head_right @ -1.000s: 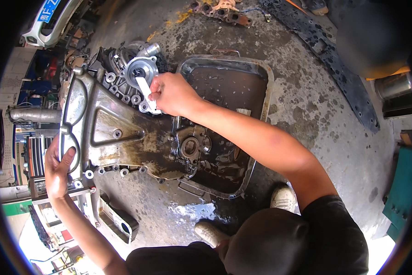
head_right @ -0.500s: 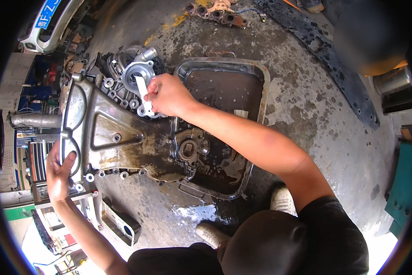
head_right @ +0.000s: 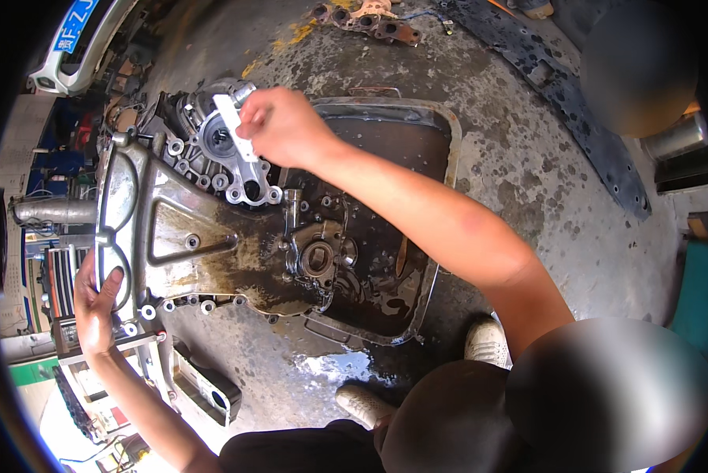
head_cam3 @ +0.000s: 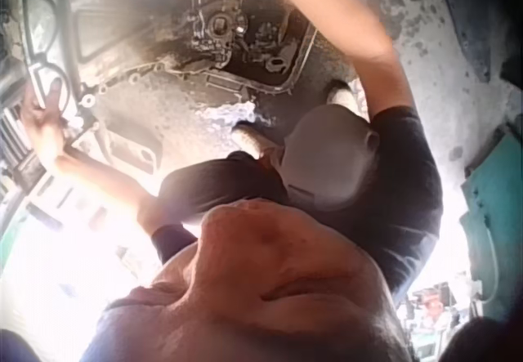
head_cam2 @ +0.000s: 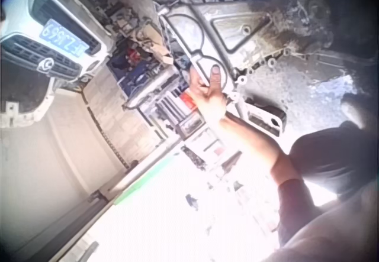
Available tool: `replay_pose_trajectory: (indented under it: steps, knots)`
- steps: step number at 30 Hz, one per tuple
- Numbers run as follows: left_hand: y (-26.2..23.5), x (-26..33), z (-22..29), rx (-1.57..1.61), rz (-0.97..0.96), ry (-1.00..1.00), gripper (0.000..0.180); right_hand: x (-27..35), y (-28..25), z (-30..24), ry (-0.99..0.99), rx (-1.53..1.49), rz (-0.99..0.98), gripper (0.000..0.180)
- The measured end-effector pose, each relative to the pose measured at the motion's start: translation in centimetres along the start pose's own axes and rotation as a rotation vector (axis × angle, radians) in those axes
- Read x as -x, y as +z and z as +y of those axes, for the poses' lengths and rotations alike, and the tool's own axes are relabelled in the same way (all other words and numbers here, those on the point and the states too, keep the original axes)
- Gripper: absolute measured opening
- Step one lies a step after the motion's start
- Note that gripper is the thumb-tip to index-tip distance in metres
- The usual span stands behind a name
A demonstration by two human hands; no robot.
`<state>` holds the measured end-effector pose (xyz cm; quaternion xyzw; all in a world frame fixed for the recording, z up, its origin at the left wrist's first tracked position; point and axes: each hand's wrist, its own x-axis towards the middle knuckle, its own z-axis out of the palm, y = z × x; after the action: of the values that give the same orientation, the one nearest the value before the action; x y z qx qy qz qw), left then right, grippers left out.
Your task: The person scrubs a disassembled engine casing and internal components with a brush and solvent in a workshop sink. They repeatedly dip the brush, scrub various surfaces, and wipe away residue with a cloth.
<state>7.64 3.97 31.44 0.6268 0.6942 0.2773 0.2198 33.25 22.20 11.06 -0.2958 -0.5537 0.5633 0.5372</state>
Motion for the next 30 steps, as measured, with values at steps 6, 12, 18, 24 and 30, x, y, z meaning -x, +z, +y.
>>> replay_pose_trajectory:
  steps: [6, 12, 18, 24, 30]
  knots:
    - [1.0, -0.7, 0.4, 0.022, -0.031, 0.039, 0.042, 0.7, -5.6, 2.1, 0.007, 0.288, 0.027, 0.008]
    - [-0.3, -0.1, 0.8, 0.021, -0.076, -0.067, 0.058, 1.0, -4.1, 1.1, -0.058, 0.430, -0.137, 0.008]
    - [1.0, 0.2, 1.4, 0.061, -0.044, 0.040, 0.044, 0.7, -6.2, -3.8, 0.140, 0.770, -0.600, 0.015]
    - [1.4, 0.0, 1.9, 0.024, 0.004, 0.058, 0.045, -1.8, -4.6, -7.8, -0.430, 1.293, -0.591, 0.029]
    - [1.6, -0.1, 2.8, 0.004, -0.014, 0.039, 0.042, -2.6, -2.7, -11.5, -0.115, 1.503, -1.163, 0.075]
